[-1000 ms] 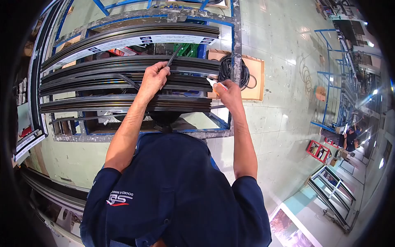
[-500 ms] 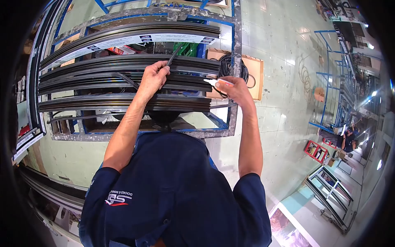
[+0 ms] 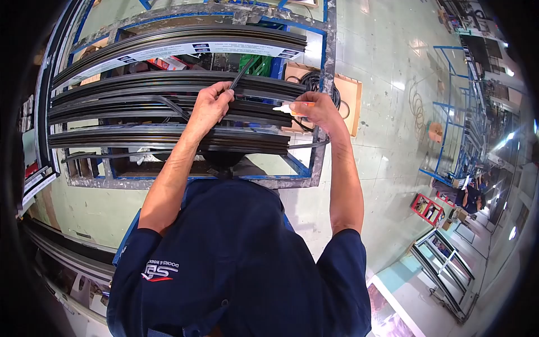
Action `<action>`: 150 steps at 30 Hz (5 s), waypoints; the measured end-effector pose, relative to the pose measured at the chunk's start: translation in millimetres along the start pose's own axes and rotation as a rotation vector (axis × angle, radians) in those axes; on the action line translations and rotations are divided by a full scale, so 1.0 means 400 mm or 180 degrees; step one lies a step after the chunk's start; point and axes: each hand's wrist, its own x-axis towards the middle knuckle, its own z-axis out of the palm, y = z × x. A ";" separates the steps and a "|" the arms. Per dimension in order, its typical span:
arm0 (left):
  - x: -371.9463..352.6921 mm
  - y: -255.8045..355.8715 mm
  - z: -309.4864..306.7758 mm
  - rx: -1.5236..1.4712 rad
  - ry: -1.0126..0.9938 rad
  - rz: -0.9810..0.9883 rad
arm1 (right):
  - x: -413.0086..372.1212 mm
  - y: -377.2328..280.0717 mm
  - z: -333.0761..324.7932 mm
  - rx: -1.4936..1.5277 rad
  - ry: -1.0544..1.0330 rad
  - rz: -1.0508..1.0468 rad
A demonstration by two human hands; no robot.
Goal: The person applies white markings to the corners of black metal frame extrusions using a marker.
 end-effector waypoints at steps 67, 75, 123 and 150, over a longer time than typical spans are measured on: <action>0.002 0.010 -0.015 0.0002 -0.0375 -0.0175 | -0.003 -0.007 0.009 0.0325 0.0304 -0.0147; 0.006 0.006 -0.031 -0.0330 -0.0632 -0.0153 | 0.008 -0.108 0.122 0.0497 0.0677 -0.1211; 0.003 0.011 -0.040 -0.0572 -0.0752 -0.0163 | 0.030 -0.084 0.161 0.0704 0.0780 -0.1474; 0.005 0.016 -0.045 -0.0740 -0.0703 -0.0292 | 0.028 -0.111 0.179 -0.0104 0.0816 -0.1428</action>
